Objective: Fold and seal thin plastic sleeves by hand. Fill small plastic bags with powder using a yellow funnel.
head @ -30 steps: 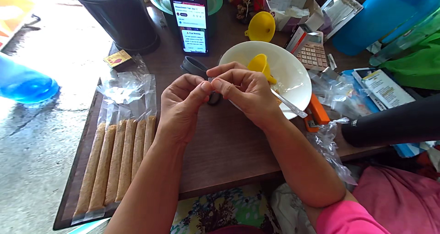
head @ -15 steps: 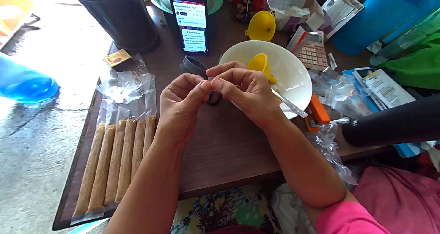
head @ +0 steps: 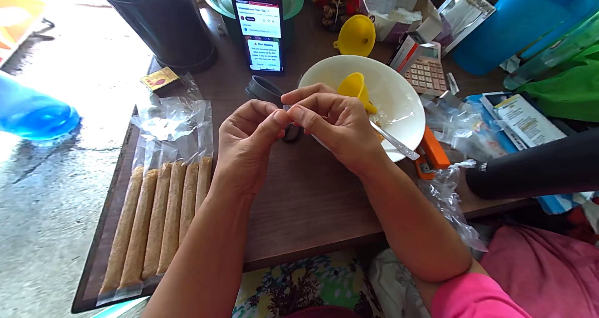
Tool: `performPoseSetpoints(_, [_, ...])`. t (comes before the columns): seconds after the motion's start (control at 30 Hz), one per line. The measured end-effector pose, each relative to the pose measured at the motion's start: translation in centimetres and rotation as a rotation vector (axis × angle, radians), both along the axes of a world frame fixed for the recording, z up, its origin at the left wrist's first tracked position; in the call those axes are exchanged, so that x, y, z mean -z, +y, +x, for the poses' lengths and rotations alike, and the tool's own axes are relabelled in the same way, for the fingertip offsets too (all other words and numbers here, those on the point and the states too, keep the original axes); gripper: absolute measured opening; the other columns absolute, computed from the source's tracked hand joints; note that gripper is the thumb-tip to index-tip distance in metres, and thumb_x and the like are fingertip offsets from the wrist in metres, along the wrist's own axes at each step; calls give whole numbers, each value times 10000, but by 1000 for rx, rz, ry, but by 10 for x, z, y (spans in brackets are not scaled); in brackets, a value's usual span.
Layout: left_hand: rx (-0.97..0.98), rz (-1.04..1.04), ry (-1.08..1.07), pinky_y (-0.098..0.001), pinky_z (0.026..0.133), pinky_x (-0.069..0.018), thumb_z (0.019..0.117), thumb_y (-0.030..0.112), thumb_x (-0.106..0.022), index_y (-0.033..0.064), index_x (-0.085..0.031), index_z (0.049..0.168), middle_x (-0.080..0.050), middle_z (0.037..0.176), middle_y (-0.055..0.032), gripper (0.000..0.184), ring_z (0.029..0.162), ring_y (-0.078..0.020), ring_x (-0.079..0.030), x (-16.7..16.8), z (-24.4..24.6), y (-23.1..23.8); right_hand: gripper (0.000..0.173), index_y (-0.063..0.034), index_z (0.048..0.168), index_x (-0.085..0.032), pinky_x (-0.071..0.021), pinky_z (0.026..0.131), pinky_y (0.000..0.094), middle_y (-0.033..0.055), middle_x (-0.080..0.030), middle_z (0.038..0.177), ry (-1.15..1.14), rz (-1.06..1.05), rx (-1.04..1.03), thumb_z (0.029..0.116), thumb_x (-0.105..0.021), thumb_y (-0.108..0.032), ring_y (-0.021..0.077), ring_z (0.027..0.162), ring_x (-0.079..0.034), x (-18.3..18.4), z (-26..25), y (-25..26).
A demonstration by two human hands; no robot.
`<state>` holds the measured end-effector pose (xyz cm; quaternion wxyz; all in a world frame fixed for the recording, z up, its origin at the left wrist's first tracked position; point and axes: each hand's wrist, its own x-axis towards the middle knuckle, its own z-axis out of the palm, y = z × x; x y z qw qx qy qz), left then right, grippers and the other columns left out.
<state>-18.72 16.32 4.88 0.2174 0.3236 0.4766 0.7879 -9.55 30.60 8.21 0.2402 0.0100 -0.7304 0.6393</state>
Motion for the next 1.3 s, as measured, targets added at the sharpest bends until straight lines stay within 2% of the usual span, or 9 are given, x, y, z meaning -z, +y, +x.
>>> performPoseSetpoints(1.17, [4, -7, 9, -187, 791, -555, 968, 202, -699, 198, -691, 939, -682, 870, 83, 30, 806, -18, -648, 1, 0, 0, 121, 26, 946, -717, -563, 743, 174, 104, -671, 1179, -14, 11, 7, 974, -629, -53, 53, 943, -659, -2, 1, -1])
performPoseSetpoints(1.3, [12, -10, 8, -182, 778, -552, 962, 212, -707, 199, -688, 944, -681, 869, 79, 29, 801, -19, -647, 2, 0, 1, 61, 16, 908, -701, -560, 714, 163, 106, -661, 1213, -18, 26, 23, 922, -643, 5, 43, 938, -657, -3, 1, -4])
